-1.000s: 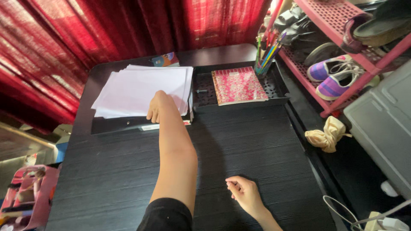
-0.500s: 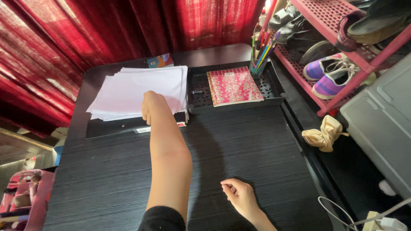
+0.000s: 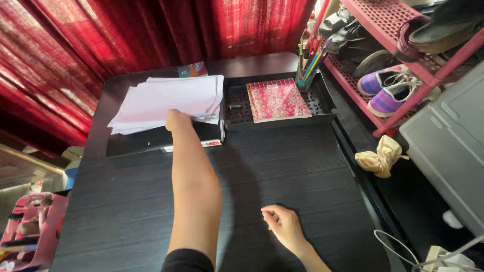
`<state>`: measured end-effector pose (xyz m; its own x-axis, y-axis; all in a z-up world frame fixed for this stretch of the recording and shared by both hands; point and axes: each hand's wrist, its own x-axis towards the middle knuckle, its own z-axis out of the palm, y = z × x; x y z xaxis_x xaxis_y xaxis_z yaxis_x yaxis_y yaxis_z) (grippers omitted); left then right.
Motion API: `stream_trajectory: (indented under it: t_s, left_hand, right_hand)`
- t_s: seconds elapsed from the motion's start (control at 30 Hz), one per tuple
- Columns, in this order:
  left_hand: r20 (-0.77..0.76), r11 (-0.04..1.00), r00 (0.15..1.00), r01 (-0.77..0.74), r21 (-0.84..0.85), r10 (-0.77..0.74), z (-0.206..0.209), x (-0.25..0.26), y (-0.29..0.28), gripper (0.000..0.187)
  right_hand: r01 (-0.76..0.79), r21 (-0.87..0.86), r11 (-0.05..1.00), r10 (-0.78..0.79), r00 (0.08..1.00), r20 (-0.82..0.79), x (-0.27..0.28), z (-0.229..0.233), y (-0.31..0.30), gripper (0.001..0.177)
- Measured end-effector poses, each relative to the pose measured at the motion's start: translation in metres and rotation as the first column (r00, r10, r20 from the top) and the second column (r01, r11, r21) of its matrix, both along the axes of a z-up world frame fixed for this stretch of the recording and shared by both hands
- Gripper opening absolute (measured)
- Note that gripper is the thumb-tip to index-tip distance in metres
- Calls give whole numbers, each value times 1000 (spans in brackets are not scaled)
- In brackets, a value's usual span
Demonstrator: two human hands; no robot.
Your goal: The person organizes a stack of white papers on a dark desk, separating them into smaller piles and aligning the edges. They then place three patterned notebooks on the papers and arrange a set of colored pencils and pens into a glass holder.
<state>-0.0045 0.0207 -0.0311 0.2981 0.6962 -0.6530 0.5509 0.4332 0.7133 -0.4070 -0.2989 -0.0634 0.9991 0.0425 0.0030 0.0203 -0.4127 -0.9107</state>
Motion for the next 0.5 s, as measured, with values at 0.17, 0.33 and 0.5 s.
stream_trajectory:
  t_s: [0.17,0.33,0.5]
  left_hand:
    - [535,952,816,-59,-299,219,-57,-40,33,31]
    - [662,934,749,214,-288,32,-84,-182,104,43]
    - [328,778,733,628,11,-596,-26,-378,130,53]
  right_hand:
    - [6,29,1000,-4,998,-57,-2,1,-2,18]
    - [71,193,979,-74,997,7,-5,-2,-2,20]
    - [130,215,968,-147,987,67,3,8,8,29]
